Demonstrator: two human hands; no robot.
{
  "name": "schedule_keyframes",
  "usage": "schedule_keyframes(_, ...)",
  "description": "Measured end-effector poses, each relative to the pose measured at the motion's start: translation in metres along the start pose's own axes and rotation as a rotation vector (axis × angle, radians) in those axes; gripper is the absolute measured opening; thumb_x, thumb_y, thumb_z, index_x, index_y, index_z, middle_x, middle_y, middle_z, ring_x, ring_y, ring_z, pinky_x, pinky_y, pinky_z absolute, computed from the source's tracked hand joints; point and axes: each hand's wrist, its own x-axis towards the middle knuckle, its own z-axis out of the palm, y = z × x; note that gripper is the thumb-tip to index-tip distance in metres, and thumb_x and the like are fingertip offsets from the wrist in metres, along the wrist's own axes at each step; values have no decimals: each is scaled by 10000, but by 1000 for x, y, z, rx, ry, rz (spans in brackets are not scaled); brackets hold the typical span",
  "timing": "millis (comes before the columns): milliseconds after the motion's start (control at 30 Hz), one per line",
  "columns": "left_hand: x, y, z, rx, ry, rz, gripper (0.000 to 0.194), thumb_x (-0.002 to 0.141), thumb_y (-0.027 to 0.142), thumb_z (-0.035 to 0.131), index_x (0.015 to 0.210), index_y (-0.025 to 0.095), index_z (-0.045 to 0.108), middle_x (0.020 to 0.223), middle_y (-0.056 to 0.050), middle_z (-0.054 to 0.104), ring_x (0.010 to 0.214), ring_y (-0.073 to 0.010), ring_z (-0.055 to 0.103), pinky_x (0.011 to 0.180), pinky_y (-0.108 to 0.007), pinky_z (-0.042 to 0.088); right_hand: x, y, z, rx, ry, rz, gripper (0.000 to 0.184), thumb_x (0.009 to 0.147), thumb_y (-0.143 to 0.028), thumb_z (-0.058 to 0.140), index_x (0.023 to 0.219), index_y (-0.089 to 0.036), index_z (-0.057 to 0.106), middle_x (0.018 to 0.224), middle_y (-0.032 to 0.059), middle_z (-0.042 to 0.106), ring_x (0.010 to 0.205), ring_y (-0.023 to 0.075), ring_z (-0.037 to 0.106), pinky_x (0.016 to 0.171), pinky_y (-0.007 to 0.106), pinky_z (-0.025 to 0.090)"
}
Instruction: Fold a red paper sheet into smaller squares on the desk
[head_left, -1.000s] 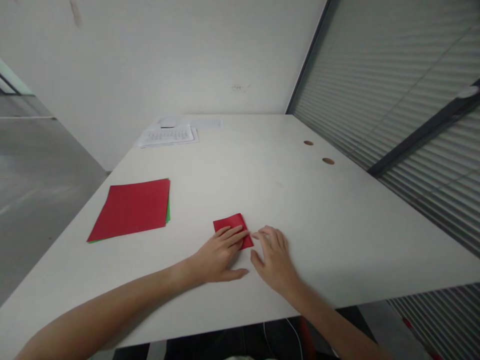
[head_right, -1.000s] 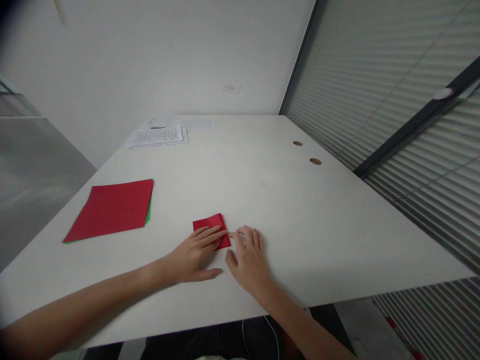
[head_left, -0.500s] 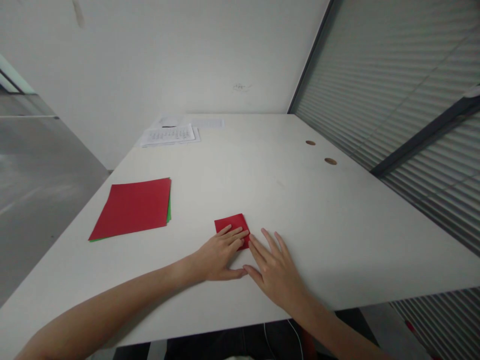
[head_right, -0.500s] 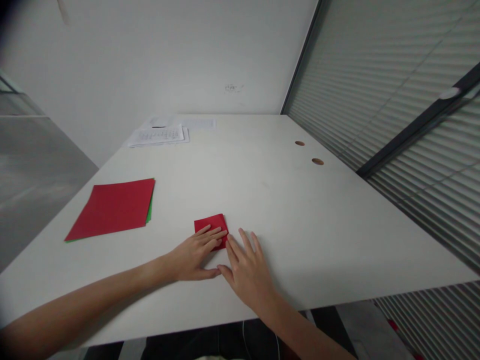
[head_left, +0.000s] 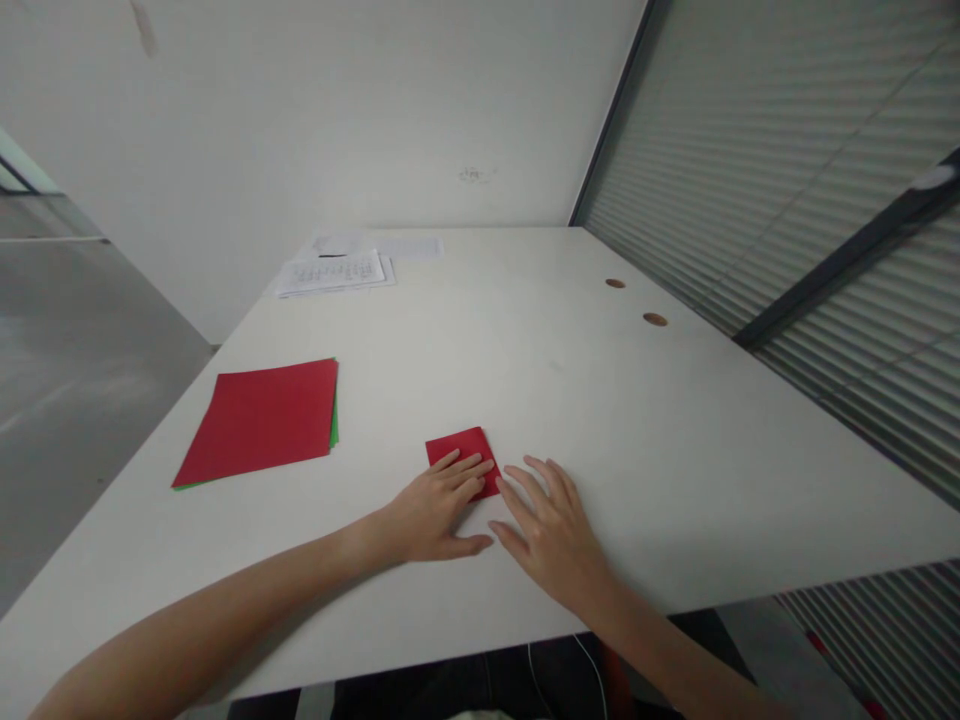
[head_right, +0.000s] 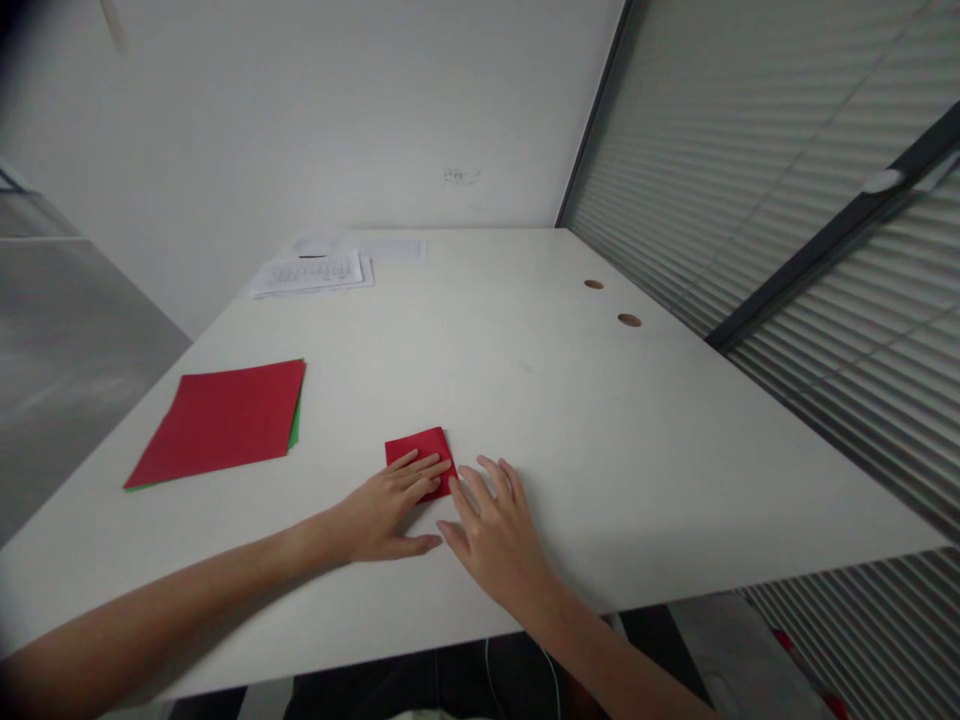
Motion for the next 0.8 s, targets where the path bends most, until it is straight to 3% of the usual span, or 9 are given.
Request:
schedule_keyframes(133,0,0,-1,-1,0,-10,632,844,522,616,1297,102,483,1473,-198,439,1414,-316,347,1169,-540,270,-4,1,2,-29,-11,46,319,883,-401,609,1077,-168,707,1203,123,652,1278,383,433,1086,595,324)
schedule_keyframes(267,0,1,-1,-19,5,-7,622,837,517,625,1298,125,485,1475,-201,433,1413,-322,349,1158,-552,279,-4,12,-2,12,39,50,223,918,-325,562,916,-182,733,1142,109,683,1261,343,480,1100,582,326)
schedule_keyframes(367,0,1,-1,-28,19,3,617,827,502,638,1294,127,489,1469,-199,444,1414,-318,348,1160,-554,269,7,16,0,96,37,-32,293,958,-310,490,1116,-169,693,1257,119,650,1278,284,501,1102,528,370)
schedule_keyframes(500,2,0,-1,-63,34,27,671,826,474,636,1375,156,420,1463,-180,459,1396,-302,386,1166,-560,254,29,10,10,202,-117,-154,537,979,-418,431,1426,-122,452,1446,152,497,1373,243,421,1120,478,383)
schedule_keyframes(633,3,0,0,-68,45,43,691,823,445,641,1398,145,402,1445,-181,479,1391,-304,393,1169,-540,275,43,12,22,236,-242,-197,678,959,-551,400,1477,-116,362,1483,150,444,1411,231,365,1166,478,310)
schedule_keyframes(800,1,1,-1,-31,9,22,659,831,467,638,1353,115,445,1455,-205,460,1410,-317,356,1158,-548,288,55,37,29,170,-278,-201,707,955,-599,349,1445,-93,409,1493,163,422,1405,255,374,1178,522,252)
